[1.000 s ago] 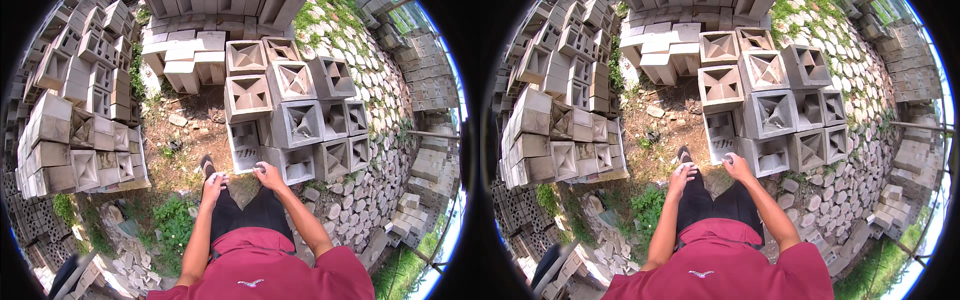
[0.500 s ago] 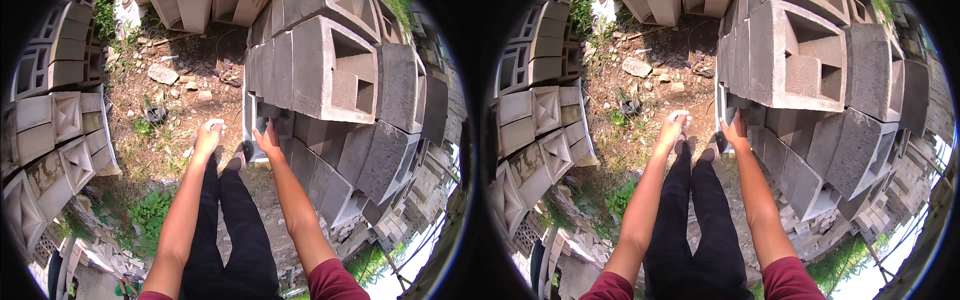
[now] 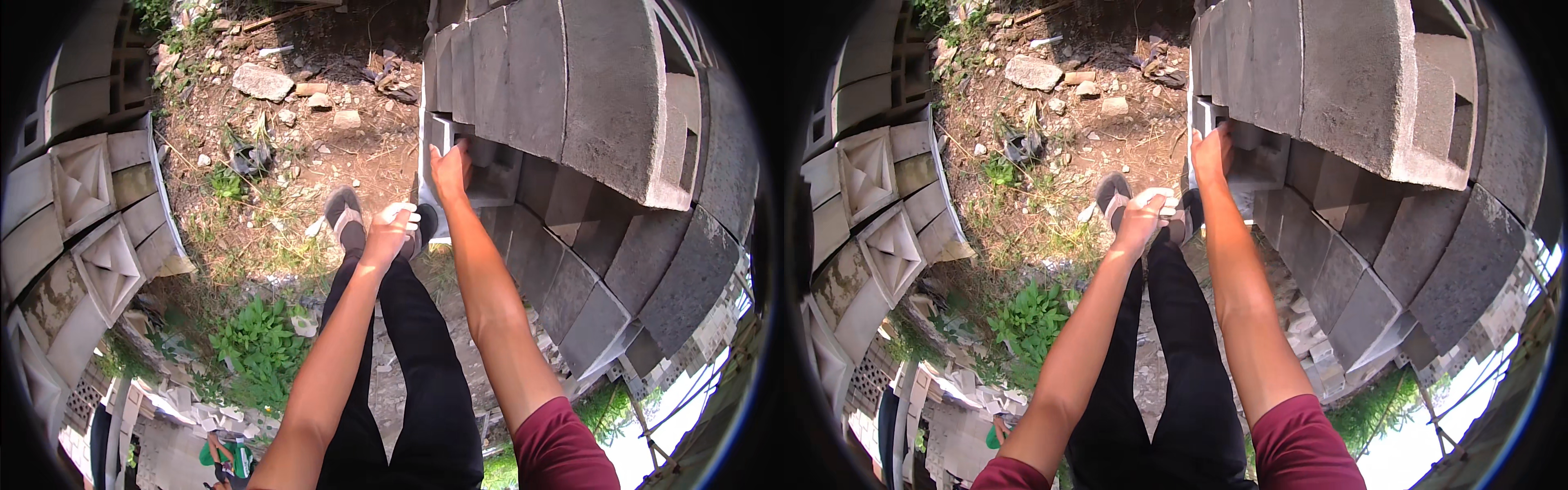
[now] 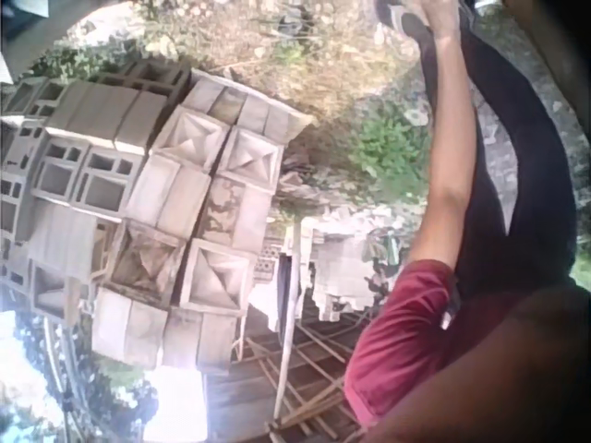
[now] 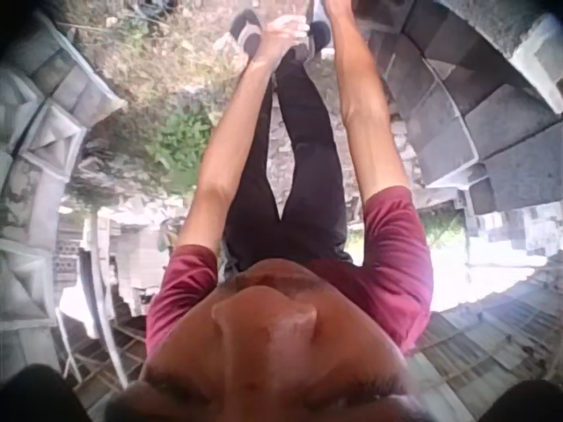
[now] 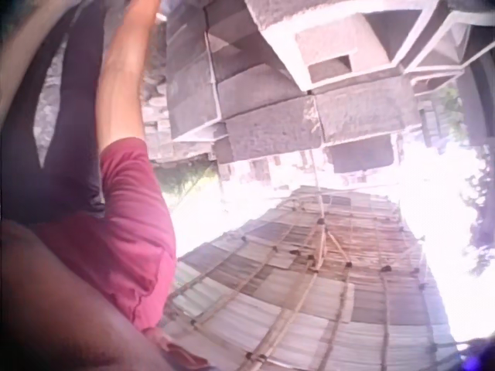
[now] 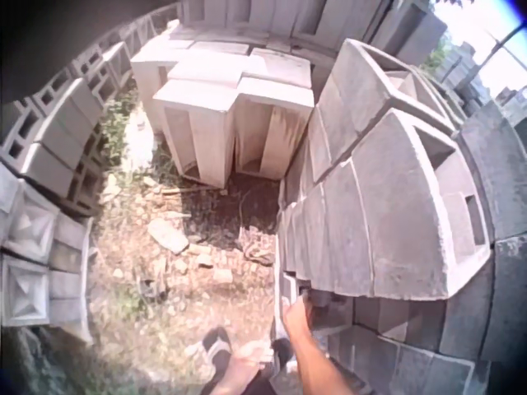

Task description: The person picks up concrete ventilation blocks from stacks and places them in different piles on the ground.

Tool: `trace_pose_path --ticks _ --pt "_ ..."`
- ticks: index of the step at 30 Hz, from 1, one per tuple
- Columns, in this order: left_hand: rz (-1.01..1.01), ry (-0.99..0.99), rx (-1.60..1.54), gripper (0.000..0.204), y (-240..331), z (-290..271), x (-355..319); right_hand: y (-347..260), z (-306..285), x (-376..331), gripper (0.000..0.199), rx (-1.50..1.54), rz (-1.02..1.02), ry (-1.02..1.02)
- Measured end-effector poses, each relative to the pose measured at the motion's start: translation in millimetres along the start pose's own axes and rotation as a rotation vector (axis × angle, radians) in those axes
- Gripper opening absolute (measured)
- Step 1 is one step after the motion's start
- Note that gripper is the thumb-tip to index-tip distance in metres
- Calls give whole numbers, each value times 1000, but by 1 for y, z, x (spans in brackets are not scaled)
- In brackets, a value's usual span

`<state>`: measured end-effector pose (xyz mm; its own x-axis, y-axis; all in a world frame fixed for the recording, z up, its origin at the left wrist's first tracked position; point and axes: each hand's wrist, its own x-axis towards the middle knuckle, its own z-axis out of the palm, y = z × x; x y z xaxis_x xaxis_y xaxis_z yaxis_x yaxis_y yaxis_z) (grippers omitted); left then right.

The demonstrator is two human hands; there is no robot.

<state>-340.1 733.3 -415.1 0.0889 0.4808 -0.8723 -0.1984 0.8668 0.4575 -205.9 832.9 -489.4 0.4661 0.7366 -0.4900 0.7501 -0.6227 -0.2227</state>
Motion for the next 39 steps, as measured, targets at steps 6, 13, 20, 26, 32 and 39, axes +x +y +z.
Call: trace_pose_path --ticks 6,13,20,26,32,39 --pt "178 -137 -94 32 1 -27 0 -1 4 5 29 -38 -56 7" --pt "0 5 -17 30 44 -28 -32 15 -50 -45 32 132 -151 -80" --pt "-8 78 28 27 68 -61 -96 15 -182 -167 37 757 -275 -274" --pt "-106 -31 340 53 125 -77 -175 -34 -365 -317 40 1174 -204 -563" --pt "-218 -676 -141 55 166 3 -278 -16 -506 -429 41 1441 -227 -550" --pt "-257 -830 110 61 215 81 -425 52 -538 -528 56 1770 -84 25"
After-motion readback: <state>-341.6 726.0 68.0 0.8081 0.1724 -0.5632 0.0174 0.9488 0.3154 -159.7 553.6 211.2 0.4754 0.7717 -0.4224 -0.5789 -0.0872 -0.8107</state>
